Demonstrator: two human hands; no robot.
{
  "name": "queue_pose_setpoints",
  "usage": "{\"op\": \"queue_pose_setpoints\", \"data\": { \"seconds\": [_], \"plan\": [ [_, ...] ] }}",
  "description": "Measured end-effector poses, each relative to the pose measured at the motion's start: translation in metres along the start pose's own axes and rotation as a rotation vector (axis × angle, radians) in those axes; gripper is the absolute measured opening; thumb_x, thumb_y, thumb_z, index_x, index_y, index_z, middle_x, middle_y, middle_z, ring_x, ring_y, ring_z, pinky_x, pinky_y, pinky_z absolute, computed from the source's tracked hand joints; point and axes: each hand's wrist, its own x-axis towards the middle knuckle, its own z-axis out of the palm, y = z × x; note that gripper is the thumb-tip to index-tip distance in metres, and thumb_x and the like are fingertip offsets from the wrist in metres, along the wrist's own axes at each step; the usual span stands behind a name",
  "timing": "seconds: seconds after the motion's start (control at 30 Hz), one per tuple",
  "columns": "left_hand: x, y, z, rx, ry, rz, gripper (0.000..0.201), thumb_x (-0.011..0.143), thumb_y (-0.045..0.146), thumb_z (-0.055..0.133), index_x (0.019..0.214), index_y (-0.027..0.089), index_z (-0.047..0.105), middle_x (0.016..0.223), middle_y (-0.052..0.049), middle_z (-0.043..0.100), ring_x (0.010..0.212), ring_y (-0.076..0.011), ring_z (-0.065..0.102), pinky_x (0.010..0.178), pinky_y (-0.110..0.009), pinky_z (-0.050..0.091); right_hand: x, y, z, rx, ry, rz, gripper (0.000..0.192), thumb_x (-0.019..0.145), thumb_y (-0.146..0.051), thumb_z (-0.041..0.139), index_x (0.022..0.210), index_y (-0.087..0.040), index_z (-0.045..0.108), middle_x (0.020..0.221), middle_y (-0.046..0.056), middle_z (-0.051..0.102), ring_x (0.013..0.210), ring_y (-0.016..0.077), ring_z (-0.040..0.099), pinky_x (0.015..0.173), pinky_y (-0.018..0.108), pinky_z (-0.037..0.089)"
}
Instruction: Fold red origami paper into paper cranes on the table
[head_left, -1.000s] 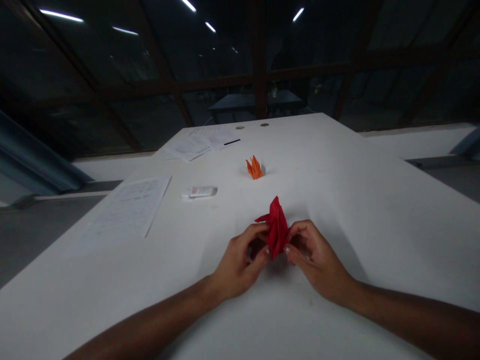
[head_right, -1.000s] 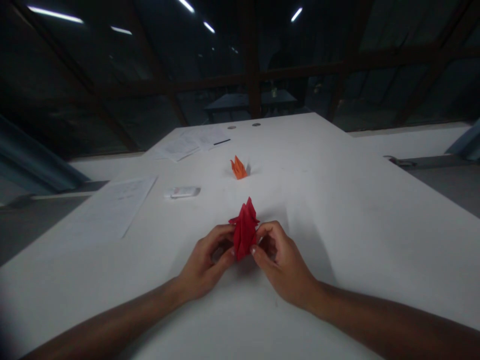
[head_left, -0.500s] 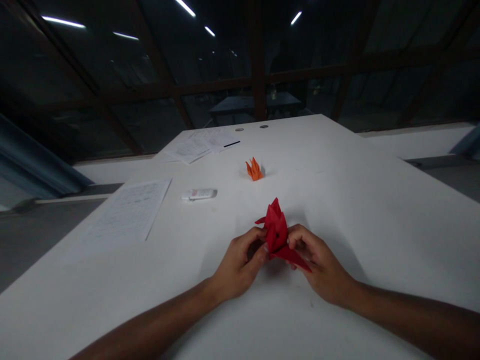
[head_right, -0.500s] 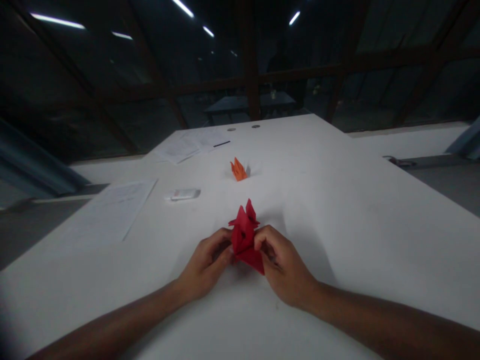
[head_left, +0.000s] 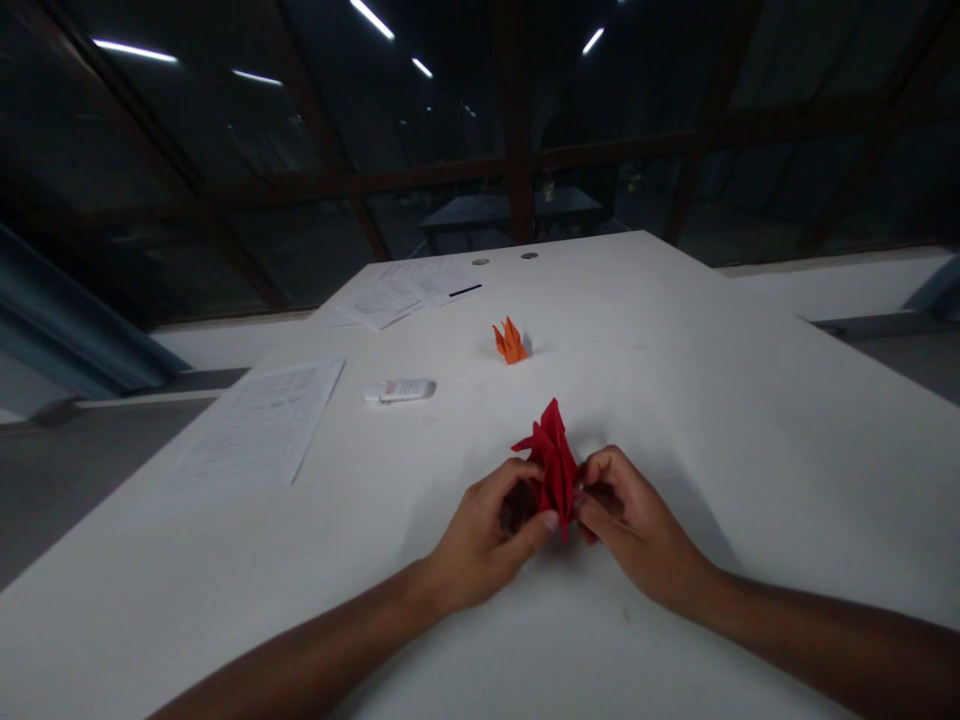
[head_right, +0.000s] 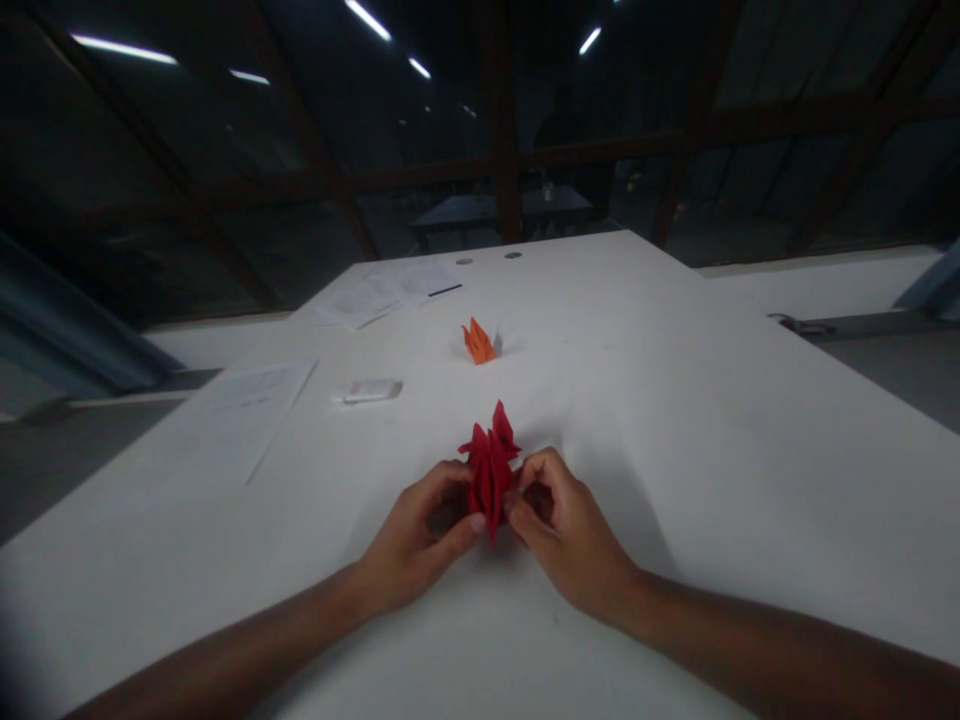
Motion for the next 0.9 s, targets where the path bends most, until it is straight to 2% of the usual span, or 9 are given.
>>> {"op": "queue_pose_setpoints", "data": {
  "seconds": [0.13,0.2,0.3,0.47,0.63,0.73,0.83,0.9],
  "plan": [
    [0.002,0.004,0.002,0.012,0.054,-0.045,0.025,0.092,0.036,0.068,0.104,0.021,0.052,0.087,-0.002,0.066,0.073,-0.0146,0.06,0.065,-0.026,0.049,-0.001,-0.002,-0.002,-0.108,-0.053,-0.006,0.016,0.101,-0.035,0.054,0.091,-0.024,0.049,0.075,-0.003,0.055,0.067,0.0145,0.051,0.061,0.028,0.042],
    [0.002,0.005,0.003,0.013,0.094,-0.058,0.025,0.091,0.034,0.069,0.1,0.021,0.049,0.086,-0.001,0.066,0.072,-0.0137,0.06,0.065,-0.025,0.047,-0.002,-0.006,-0.002,-0.155,-0.082,-0.021,0.017,0.103,-0.039,0.052,0.096,-0.023,0.054,0.079,-0.001,0.058,0.07,0.0156,0.053,0.063,0.029,0.043],
    [0.002,0.004,0.004,0.017,0.141,-0.067,0.028,0.09,0.032,0.07,0.101,0.022,0.046,0.084,0.0,0.066,0.07,-0.0123,0.058,0.062,-0.024,0.045,-0.002,-0.01,-0.001,-0.231,-0.102,-0.067,0.017,0.098,-0.039,0.06,0.1,-0.022,0.059,0.091,0.002,0.063,0.079,0.0173,0.058,0.069,0.031,0.047],
    [0.0,0.003,0.005,-0.052,0.132,0.0,0.046,0.092,0.03,0.069,0.126,0.024,0.039,0.099,-0.004,0.068,0.083,-0.0153,0.064,0.069,-0.027,0.048,-0.002,-0.007,0.0,-0.224,-0.064,-0.044,0.015,0.1,-0.037,0.059,0.103,-0.022,0.062,0.088,0.001,0.064,0.074,0.0156,0.057,0.067,0.029,0.047],
    [0.002,0.003,0.004,-0.119,0.101,0.063,0.068,0.091,0.026,0.072,0.144,0.029,0.029,0.093,0.0,0.063,0.078,-0.0136,0.062,0.068,-0.026,0.05,-0.002,-0.003,-0.001,-0.157,-0.044,-0.017,0.018,0.1,-0.039,0.057,0.104,-0.022,0.061,0.084,0.001,0.064,0.072,0.0157,0.057,0.064,0.029,0.048],
    [0.004,0.003,0.003,-0.175,0.128,0.052,0.075,0.088,0.026,0.076,0.146,0.032,0.028,0.108,-0.004,0.063,0.087,-0.0153,0.064,0.074,-0.028,0.053,-0.002,-0.004,-0.001,-0.107,-0.041,-0.004,0.019,0.1,-0.04,0.057,0.105,-0.022,0.059,0.08,0.0,0.061,0.068,0.0152,0.056,0.062,0.029,0.047],
    [0.005,0.003,0.002,-0.212,0.12,0.017,0.078,0.086,0.028,0.079,0.146,0.032,0.029,0.133,-0.012,0.057,0.105,-0.0216,0.065,0.083,-0.033,0.056,-0.002,-0.004,-0.001,-0.097,-0.047,0.0,0.02,0.1,-0.041,0.057,0.105,-0.022,0.058,0.077,-0.001,0.06,0.065,0.015,0.055,0.06,0.029,0.046],
    [0.005,0.003,0.002,-0.237,0.084,0.008,0.081,0.085,0.031,0.079,0.148,0.031,0.029,0.141,-0.015,0.054,0.115,-0.0261,0.063,0.088,-0.038,0.056,-0.003,-0.003,-0.001,-0.104,-0.053,0.002,0.019,0.1,-0.04,0.057,0.106,-0.022,0.059,0.078,0.0,0.062,0.066,0.0152,0.057,0.06,0.029,0.047]
  ]
}}
